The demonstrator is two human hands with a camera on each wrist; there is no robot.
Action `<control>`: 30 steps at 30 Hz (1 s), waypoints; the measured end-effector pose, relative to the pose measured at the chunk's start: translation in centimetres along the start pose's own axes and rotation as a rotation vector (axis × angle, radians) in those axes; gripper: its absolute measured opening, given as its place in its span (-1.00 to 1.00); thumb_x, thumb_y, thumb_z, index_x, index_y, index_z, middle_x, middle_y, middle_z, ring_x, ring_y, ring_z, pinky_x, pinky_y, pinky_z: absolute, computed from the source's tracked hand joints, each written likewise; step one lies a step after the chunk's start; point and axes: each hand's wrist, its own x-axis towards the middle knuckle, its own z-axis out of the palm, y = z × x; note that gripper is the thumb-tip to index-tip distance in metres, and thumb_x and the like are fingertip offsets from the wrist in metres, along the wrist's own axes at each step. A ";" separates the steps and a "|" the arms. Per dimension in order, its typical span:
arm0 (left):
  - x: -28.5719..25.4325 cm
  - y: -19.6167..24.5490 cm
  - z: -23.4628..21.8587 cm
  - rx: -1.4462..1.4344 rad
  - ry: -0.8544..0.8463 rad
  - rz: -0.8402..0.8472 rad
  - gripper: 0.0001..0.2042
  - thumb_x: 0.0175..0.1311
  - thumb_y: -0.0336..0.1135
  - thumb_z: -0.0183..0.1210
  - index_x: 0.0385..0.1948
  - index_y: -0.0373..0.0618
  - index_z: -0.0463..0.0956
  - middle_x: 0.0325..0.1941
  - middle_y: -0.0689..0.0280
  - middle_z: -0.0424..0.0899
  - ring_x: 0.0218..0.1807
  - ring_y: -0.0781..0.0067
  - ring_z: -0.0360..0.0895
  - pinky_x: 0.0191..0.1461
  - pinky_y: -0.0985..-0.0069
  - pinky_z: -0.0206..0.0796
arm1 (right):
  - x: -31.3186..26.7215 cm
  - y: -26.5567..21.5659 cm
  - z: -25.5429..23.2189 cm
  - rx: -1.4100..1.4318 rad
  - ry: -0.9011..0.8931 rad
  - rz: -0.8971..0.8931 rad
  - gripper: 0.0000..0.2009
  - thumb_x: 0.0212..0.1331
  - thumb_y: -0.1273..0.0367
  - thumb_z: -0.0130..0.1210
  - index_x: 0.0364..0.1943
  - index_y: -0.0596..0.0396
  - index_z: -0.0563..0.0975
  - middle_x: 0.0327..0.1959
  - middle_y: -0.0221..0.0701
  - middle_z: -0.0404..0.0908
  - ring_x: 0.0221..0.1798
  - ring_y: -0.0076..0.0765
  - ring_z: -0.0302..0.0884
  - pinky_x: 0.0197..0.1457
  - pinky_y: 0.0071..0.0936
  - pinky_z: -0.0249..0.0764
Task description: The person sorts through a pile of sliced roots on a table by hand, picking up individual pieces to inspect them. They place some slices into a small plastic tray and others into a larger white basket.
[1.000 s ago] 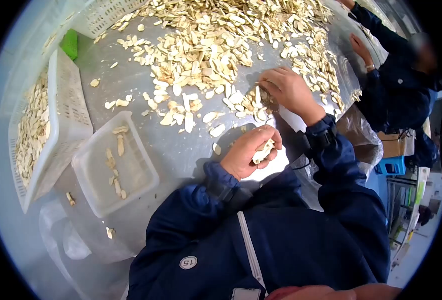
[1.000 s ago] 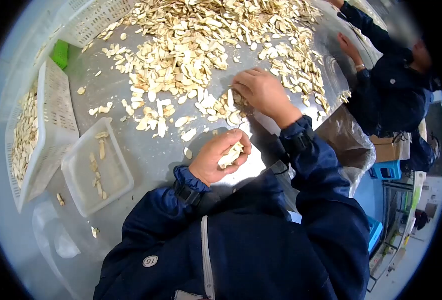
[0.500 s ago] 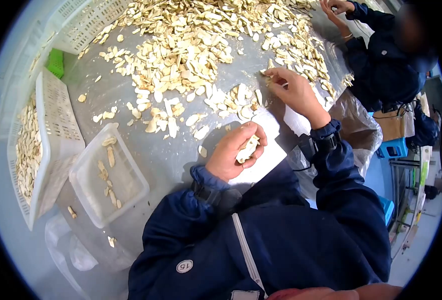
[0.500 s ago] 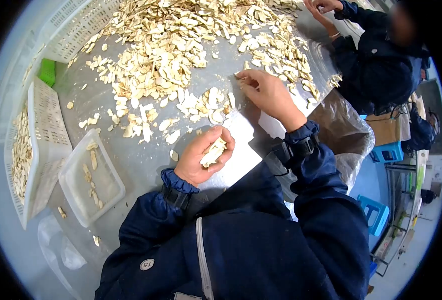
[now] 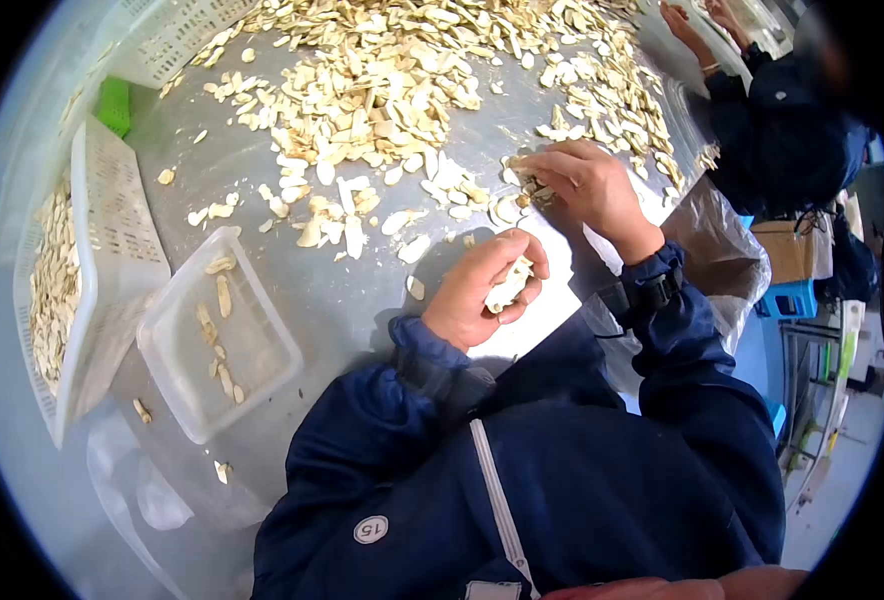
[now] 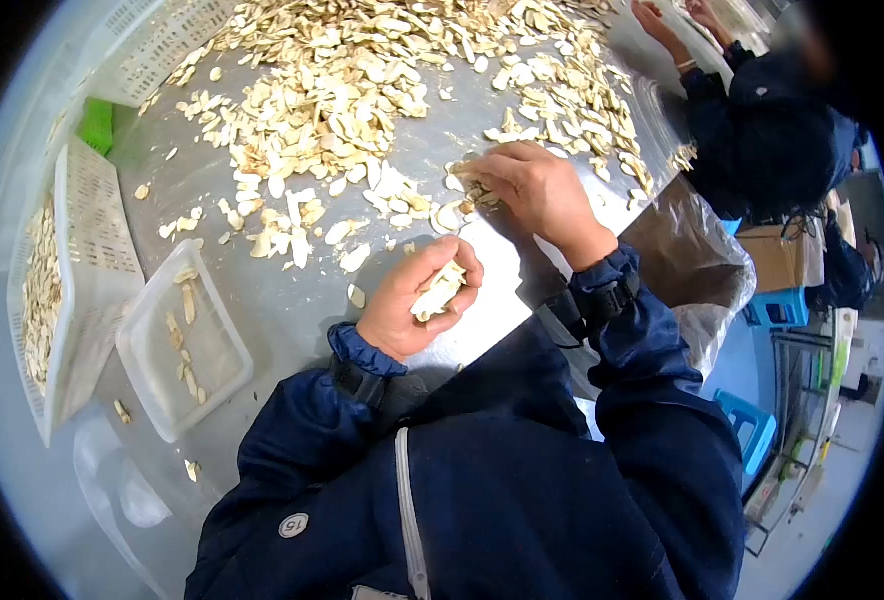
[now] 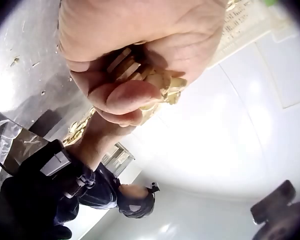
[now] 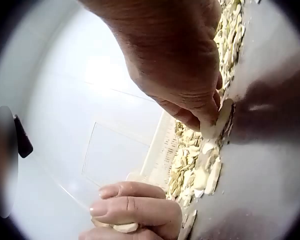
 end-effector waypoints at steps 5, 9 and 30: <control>0.3 -0.4 -0.6 -0.088 0.000 -0.009 -0.66 0.66 -0.08 -0.07 -0.17 -0.19 0.50 -0.23 0.26 0.59 -0.38 0.62 0.45 -0.63 0.74 0.16 | -1.6 -0.3 -1.5 0.125 0.089 0.444 -0.77 0.39 0.33 0.24 0.03 0.11 0.70 -0.14 -0.24 0.76 -0.17 -0.20 0.71 -0.05 -0.36 0.60; 0.5 -0.5 -0.8 -0.162 0.023 -0.003 -0.64 0.66 -0.05 -0.08 -0.08 -0.19 0.51 -0.21 0.24 0.60 -0.38 0.58 0.48 -0.64 0.73 0.19 | -2.8 -2.1 -3.3 0.628 -0.032 0.475 -0.74 0.49 0.28 0.21 0.02 0.19 0.69 -0.13 -0.41 0.75 -0.06 -0.56 0.65 0.05 -0.53 0.57; 0.3 0.1 -1.5 -0.423 -0.192 0.076 -0.70 0.64 -0.16 -0.06 -0.10 -0.24 0.48 -0.15 0.17 0.50 -0.25 0.51 0.48 -0.40 0.72 0.34 | -0.3 -1.3 -1.7 0.103 -0.041 0.514 -0.72 0.29 0.32 0.28 0.04 0.03 0.71 -0.24 -0.20 0.79 -0.23 -0.10 0.76 -0.11 -0.31 0.62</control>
